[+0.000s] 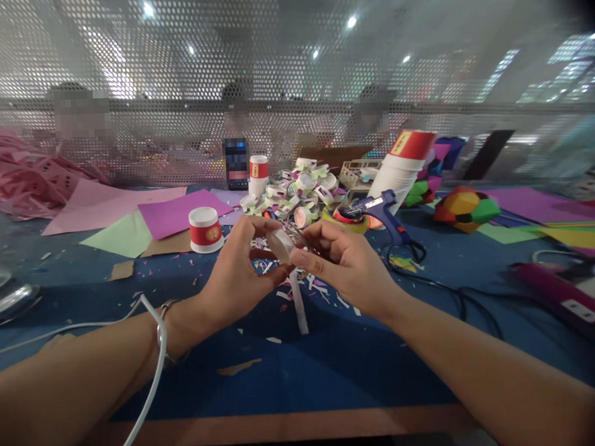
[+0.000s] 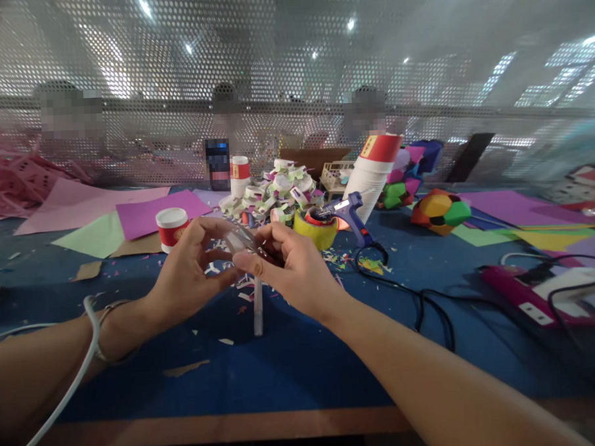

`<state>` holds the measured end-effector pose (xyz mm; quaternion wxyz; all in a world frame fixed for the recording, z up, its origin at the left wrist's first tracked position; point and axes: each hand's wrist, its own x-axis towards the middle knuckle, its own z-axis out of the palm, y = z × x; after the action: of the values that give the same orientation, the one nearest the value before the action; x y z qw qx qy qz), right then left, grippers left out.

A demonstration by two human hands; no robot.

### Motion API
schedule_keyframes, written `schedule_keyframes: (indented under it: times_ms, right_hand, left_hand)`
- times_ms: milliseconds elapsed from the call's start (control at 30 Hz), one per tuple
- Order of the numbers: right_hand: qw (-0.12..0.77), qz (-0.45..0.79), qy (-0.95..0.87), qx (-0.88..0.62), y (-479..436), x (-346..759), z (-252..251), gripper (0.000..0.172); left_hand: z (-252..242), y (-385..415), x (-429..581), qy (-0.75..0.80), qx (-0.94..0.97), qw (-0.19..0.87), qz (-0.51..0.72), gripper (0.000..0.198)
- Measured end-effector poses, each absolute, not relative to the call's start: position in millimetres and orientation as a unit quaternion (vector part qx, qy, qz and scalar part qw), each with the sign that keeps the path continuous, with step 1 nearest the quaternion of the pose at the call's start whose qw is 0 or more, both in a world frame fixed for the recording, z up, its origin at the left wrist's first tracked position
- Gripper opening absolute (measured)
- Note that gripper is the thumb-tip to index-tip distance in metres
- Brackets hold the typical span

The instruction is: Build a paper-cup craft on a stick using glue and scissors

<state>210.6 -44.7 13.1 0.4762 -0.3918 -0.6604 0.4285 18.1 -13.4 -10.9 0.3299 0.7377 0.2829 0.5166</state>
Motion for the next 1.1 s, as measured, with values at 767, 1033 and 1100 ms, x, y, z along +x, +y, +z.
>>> schedule_keyframes:
  times_ms: [767, 1033, 1100]
  right_hand:
    - [0.447, 0.364, -0.706, -0.411, -41, 221, 15, 0.028]
    - [0.411, 0.311, -0.735, -0.441, -42, 223, 12, 0.033]
    - [0.41, 0.311, -0.738, -0.436, -43, 222, 12, 0.034]
  left_hand:
    - [8, -13, 18, 0.291, 0.495, 0.63, 0.524, 0.035]
    - [4, -11, 15, 0.271, 0.527, 0.615, 0.519, 0.038]
    - [3, -10, 15, 0.27, 0.544, 0.611, 0.508, 0.038]
